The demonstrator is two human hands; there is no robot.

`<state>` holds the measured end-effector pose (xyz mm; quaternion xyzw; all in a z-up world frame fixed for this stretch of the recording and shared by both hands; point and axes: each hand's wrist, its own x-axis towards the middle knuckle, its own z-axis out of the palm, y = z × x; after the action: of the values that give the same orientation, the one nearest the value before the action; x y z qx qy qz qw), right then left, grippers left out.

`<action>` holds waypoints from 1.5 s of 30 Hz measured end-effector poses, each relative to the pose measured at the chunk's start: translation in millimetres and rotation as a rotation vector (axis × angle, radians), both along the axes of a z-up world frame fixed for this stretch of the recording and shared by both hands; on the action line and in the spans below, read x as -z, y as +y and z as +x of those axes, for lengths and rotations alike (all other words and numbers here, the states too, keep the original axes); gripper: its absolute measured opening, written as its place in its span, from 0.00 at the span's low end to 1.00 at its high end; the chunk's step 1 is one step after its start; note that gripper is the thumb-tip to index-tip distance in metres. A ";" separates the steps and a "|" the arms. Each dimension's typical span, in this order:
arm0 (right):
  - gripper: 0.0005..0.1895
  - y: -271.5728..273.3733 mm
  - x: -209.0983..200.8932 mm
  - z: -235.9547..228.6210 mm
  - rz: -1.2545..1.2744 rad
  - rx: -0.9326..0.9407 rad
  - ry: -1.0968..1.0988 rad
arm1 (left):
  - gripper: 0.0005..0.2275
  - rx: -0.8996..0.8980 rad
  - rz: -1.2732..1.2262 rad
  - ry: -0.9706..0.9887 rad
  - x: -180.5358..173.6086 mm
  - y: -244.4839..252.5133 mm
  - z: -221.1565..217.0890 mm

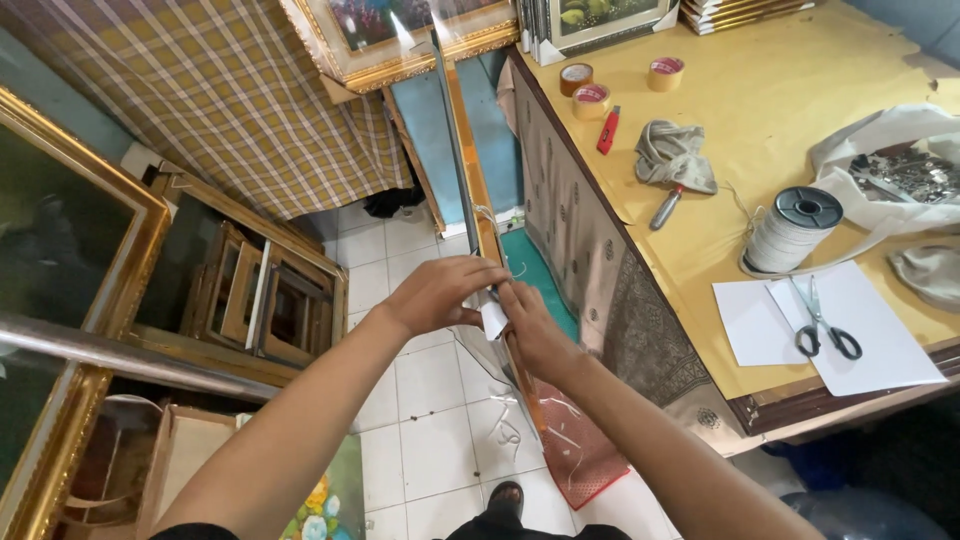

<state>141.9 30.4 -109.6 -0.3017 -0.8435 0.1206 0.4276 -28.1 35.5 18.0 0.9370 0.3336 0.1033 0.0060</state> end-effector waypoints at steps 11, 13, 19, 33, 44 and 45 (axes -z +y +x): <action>0.31 -8.6 -14.5 0.3 -0.020 0.027 -0.056 | 0.26 -0.050 0.051 0.095 3.1 1.4 0.2; 0.30 -6.2 -11.9 -1.1 -0.030 0.027 -0.049 | 0.26 -0.058 0.065 0.105 -0.2 -0.3 -1.2; 0.30 -15.0 -30.0 1.3 -0.251 -0.010 0.175 | 0.27 -0.084 -0.050 -0.028 -22.3 -20.1 -1.7; 0.22 -42.3 -27.5 2.7 -0.005 0.152 0.297 | 0.14 -0.031 -0.007 0.022 -5.9 -13.8 1.1; 0.23 -42.3 -21.3 2.8 0.116 0.206 0.258 | 0.14 -0.063 -0.030 -0.005 -7.0 -14.2 5.2; 0.23 -41.7 -18.8 3.2 0.111 0.211 0.243 | 0.14 -0.064 -0.037 -0.014 -7.9 -15.1 5.6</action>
<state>145.1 -11.2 -90.9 -0.3478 -0.7544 0.0636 0.5530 -22.5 20.3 25.9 0.9249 0.3650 0.1037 0.0222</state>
